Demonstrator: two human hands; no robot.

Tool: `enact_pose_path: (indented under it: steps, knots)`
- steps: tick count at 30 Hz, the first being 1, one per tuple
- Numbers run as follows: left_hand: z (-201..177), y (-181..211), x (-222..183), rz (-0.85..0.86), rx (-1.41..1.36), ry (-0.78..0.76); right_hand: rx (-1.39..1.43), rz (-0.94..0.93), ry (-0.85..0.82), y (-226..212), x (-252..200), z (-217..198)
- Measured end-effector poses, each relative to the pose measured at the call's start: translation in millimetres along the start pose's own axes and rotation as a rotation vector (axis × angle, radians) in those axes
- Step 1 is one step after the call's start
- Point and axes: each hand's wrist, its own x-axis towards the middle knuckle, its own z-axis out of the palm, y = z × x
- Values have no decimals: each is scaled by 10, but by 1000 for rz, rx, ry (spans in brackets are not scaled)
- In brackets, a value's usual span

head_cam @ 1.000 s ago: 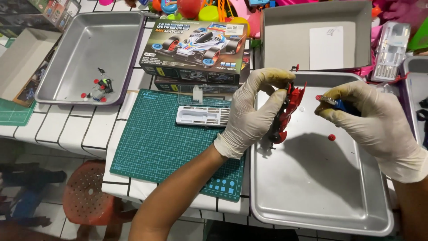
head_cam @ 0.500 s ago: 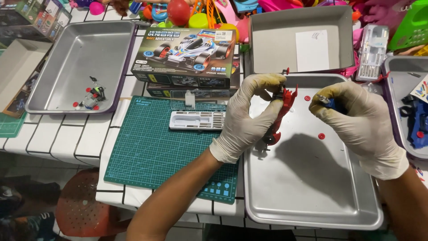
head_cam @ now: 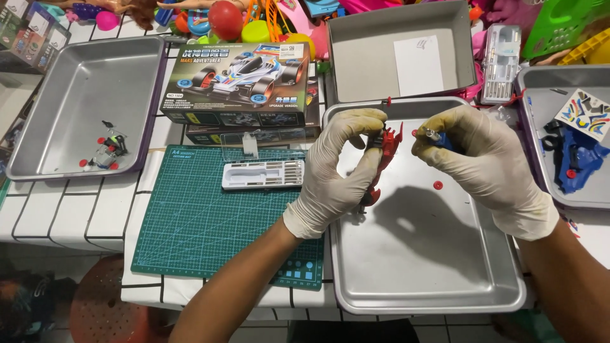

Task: Assembling a red mini 4WD toy car by attaching small plastic components and rollers using a screwdriver.

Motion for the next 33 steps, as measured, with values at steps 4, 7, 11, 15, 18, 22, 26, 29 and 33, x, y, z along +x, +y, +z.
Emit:
enact_pose_path:
  steps: [4, 7, 11, 15, 18, 22, 26, 29, 33]
  knots:
    - [-3, -44, -28, 23, 28, -14, 26, 19, 1, 24, 11, -24]
    - [-15, -74, -47, 22, 12, -31, -8, 11, 1, 65, -4, -57]
    - [-32, -71, -65, 36, -14, -63, 49, -89, -55, 136, -37, -97]
    - [-37, -3, -60, 9, -13, -91, 66, -143, -63, 104, -48, -66]
    - [-38, -30, -74, 21, -13, -100, 35, -152, -10, 63, -61, 0]
    - [-19, -73, -72, 85, 3, -92, 4, -172, 45, 83, -43, 58]
    - [9, -175, -94, 99, 77, -130, 28, -169, 40, 209, 9, 40]
    - [19, -249, -101, 87, 95, -173, 34, -165, 1, 263, 27, 39]
    - [41, -297, -119, 60, 89, -202, 21, -158, -17, 257, 30, 28]
